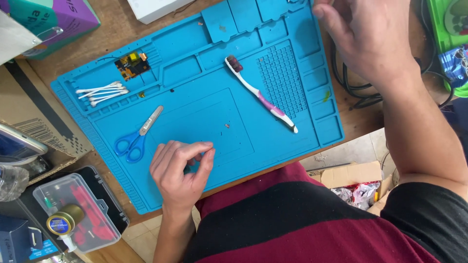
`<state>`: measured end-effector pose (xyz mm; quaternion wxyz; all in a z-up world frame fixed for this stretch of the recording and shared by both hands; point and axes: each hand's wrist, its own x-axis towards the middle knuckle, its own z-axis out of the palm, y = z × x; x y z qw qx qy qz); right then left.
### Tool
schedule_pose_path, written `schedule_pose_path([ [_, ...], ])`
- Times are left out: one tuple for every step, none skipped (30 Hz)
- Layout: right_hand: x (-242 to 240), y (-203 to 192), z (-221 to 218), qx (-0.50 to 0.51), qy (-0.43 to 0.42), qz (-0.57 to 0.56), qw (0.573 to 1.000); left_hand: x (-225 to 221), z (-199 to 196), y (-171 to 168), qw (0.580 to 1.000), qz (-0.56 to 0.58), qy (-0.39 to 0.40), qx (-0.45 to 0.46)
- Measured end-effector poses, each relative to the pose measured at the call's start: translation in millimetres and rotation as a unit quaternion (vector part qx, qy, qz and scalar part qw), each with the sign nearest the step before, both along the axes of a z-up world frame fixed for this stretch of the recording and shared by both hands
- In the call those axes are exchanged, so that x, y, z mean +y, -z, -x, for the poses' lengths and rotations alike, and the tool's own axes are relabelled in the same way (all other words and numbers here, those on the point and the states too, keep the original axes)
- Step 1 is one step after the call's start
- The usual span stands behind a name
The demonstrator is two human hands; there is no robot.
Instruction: Cleaning a silicone repair mat using a toothbrush, sponge, and cleaning solution, and organizing tools on the workbench.
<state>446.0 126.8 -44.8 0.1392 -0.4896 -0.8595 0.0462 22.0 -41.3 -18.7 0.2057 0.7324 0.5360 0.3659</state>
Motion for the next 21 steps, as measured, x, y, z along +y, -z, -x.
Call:
schedule_pose_path([
  [-5,-8,6,0.0,0.0,0.003,1.0,0,0,-1,1.0,0.003,0.0,0.0],
  [-10,-17,11,0.003,0.021,0.048,0.999,1,0,-2,1.0,0.002,0.007,-0.004],
  [-15,-27,16,0.006,0.042,0.094,0.995,1,-1,-3,1.0,0.002,0.015,-0.008],
  [-20,-27,13,0.004,0.045,0.094,0.995,1,-1,-2,1.0,0.003,0.017,-0.01],
  [-26,-26,10,-0.022,0.058,0.094,0.994,2,-1,-2,1.0,0.0,0.028,-0.011],
  [-31,-26,7,-0.049,0.07,0.094,0.992,1,-2,-2,0.999,-0.002,0.038,-0.012],
  [-40,-32,8,-0.051,0.073,0.096,0.991,1,-2,-1,0.999,0.0,0.04,-0.013],
  [-46,-37,10,-0.016,0.057,0.099,0.993,1,-2,-1,0.999,0.0,0.044,-0.012],
  [-53,-42,12,0.019,0.041,0.101,0.994,1,-2,-1,0.999,0.0,0.048,-0.011],
  [-60,-40,11,0.018,0.042,0.103,0.994,1,-1,-1,0.999,0.002,0.049,-0.012],
  [-66,-39,10,0.031,0.049,0.109,0.992,1,-1,-1,0.999,-0.001,0.05,-0.016],
  [-74,-37,8,0.044,0.057,0.115,0.991,1,-1,-1,0.999,-0.004,0.051,-0.019],
  [-78,-36,6,0.043,0.059,0.117,0.99,1,-1,-1,0.998,-0.002,0.053,-0.02],
  [-83,-34,4,0.051,0.071,0.12,0.989,1,-2,-2,0.998,-0.004,0.054,-0.018],
  [-87,-32,2,0.059,0.083,0.124,0.987,2,-2,-3,0.998,-0.007,0.055,-0.016],
  [-90,-32,2,0.059,0.082,0.124,0.987,1,-2,-1,0.998,-0.006,0.055,-0.016],
  [-92,-31,3,0.07,0.08,0.124,0.987,1,-2,0,0.998,-0.008,0.054,-0.016],
  [-95,-31,3,0.081,0.078,0.123,0.986,1,-2,1,0.998,-0.009,0.054,-0.015],
  [-97,-30,3,0.081,0.078,0.123,0.986,0,-2,0,0.998,-0.009,0.054,-0.014],
  [-99,-29,2,0.079,0.081,0.126,0.986,0,-2,0,0.999,-0.005,0.047,-0.013],
  [-101,-29,1,0.076,0.084,0.129,0.985,0,-3,-1,0.999,-0.002,0.041,-0.011],
])
